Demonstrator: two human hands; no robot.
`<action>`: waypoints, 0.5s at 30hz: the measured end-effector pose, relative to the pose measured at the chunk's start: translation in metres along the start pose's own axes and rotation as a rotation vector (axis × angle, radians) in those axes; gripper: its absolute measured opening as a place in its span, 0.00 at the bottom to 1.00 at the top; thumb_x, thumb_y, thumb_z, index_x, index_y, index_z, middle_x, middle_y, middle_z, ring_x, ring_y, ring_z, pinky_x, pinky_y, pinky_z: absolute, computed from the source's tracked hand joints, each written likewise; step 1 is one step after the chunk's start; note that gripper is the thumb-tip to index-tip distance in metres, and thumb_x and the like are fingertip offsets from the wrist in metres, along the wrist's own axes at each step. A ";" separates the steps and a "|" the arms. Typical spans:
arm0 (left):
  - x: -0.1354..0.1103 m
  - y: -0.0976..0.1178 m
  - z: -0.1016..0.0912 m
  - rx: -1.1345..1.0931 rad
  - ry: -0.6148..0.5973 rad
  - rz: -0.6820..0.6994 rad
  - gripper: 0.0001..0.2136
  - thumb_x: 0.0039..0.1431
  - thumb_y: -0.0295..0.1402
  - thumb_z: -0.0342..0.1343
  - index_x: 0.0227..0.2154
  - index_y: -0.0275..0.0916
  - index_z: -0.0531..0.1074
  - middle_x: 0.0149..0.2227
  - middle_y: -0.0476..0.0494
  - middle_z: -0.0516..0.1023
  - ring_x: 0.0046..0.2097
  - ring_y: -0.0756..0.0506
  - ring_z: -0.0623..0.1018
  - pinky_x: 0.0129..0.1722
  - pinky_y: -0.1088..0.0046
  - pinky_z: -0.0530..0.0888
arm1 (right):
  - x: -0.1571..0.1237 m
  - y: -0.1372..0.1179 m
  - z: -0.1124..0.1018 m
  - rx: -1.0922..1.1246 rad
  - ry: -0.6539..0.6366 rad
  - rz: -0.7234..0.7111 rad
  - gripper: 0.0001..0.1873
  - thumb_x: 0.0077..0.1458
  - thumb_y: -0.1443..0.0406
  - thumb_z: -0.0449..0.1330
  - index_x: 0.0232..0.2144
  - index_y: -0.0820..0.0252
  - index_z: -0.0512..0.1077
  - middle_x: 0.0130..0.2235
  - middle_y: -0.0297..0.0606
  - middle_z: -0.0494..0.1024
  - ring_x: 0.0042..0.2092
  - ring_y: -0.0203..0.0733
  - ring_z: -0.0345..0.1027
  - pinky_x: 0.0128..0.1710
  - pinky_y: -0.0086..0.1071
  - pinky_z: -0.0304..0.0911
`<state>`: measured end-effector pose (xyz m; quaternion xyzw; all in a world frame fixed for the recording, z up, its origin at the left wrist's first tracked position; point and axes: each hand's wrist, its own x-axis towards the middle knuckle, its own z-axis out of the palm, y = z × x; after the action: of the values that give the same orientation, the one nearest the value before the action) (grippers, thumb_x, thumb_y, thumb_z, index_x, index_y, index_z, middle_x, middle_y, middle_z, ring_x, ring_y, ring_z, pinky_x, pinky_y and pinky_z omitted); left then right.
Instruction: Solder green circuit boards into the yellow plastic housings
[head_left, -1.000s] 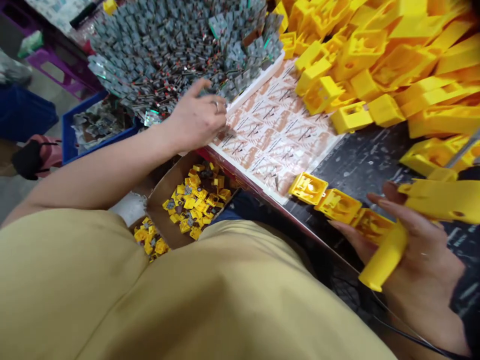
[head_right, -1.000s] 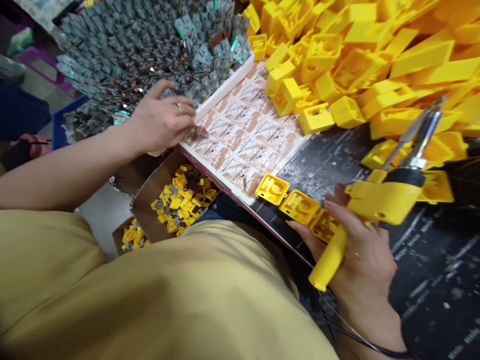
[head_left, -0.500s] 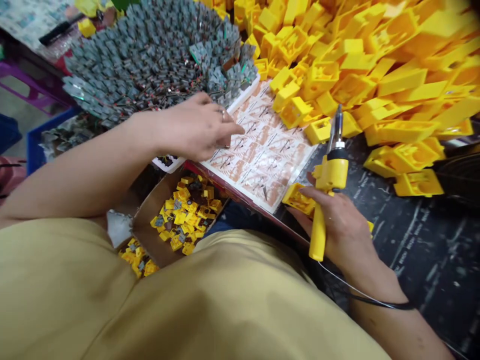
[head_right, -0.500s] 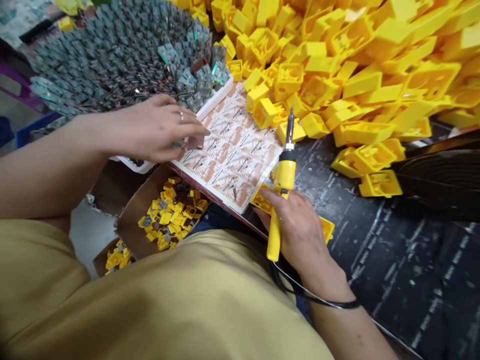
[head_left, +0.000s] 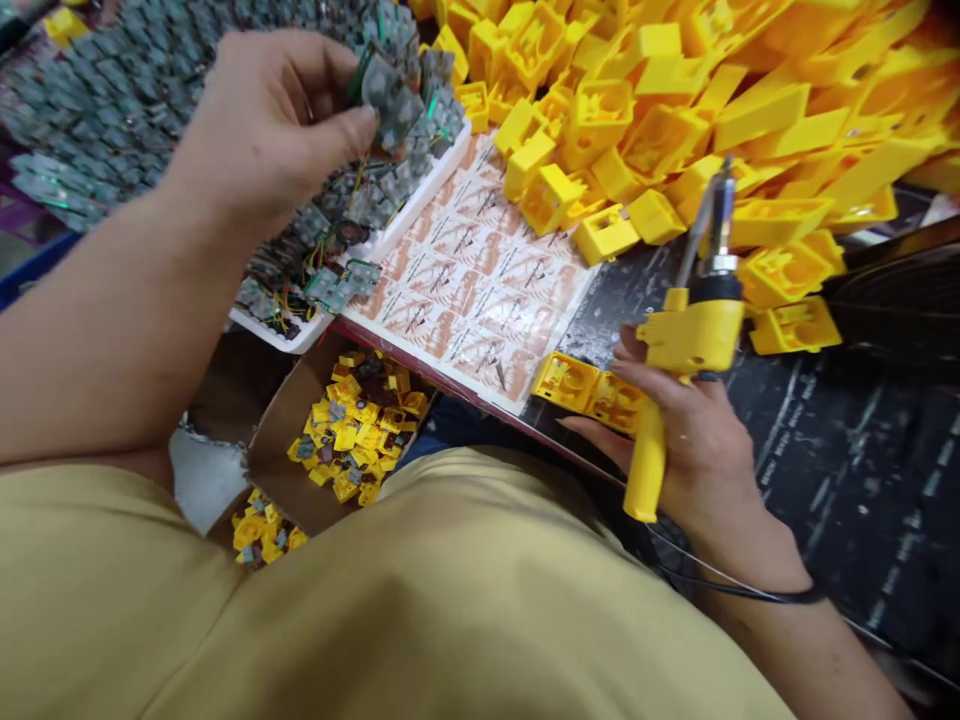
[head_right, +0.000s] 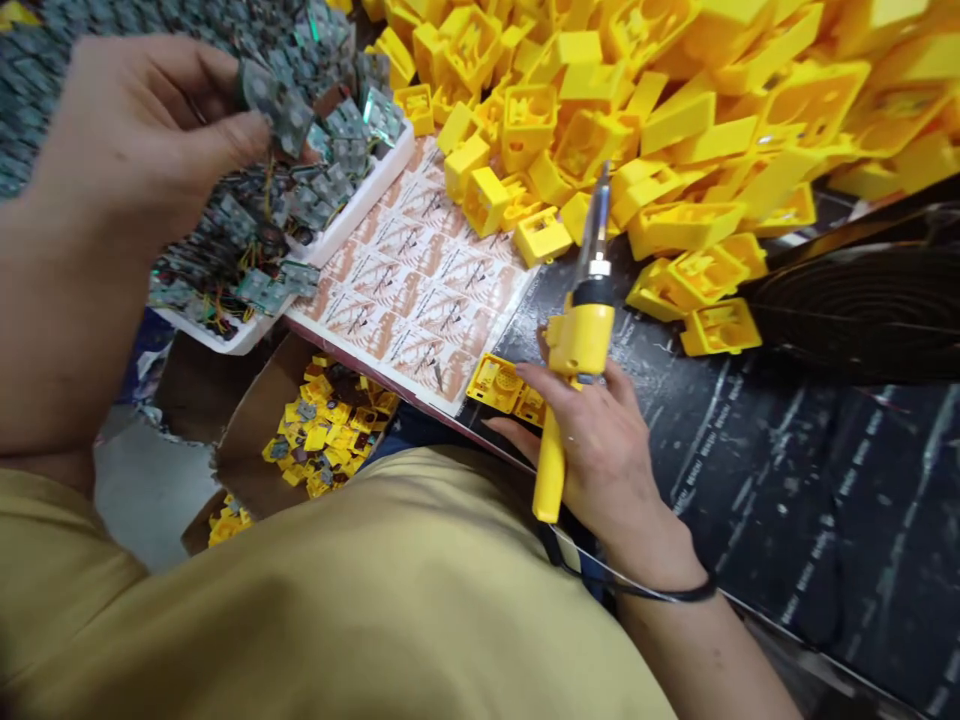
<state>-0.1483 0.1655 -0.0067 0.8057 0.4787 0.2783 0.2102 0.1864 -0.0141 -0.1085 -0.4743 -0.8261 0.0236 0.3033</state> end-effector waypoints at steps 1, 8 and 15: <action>0.007 0.010 -0.003 0.006 -0.062 0.003 0.21 0.57 0.47 0.51 0.47 0.38 0.73 0.31 0.51 0.70 0.38 0.46 0.76 0.40 0.54 0.69 | 0.003 -0.002 0.001 -0.018 -0.005 -0.010 0.33 0.52 0.62 0.69 0.57 0.53 0.62 0.47 0.41 0.77 0.49 0.49 0.74 0.55 0.47 0.67; 0.031 0.065 0.062 0.600 -0.758 0.486 0.10 0.49 0.29 0.59 0.36 0.43 0.79 0.26 0.51 0.76 0.37 0.45 0.77 0.51 0.49 0.72 | 0.015 -0.013 0.006 -0.070 0.016 -0.043 0.24 0.56 0.66 0.65 0.53 0.58 0.64 0.43 0.40 0.79 0.43 0.43 0.76 0.51 0.41 0.69; -0.010 0.052 0.094 0.175 -0.588 0.464 0.18 0.57 0.29 0.49 0.48 0.47 0.75 0.59 0.46 0.72 0.61 0.41 0.70 0.60 0.55 0.66 | -0.009 -0.018 -0.026 0.002 0.260 0.204 0.20 0.50 0.72 0.68 0.45 0.53 0.71 0.37 0.32 0.81 0.38 0.42 0.77 0.40 0.35 0.73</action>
<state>-0.0572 0.1259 -0.0483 0.9529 0.2250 0.0336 0.2005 0.1897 -0.0373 -0.0857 -0.5546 -0.7274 -0.0065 0.4040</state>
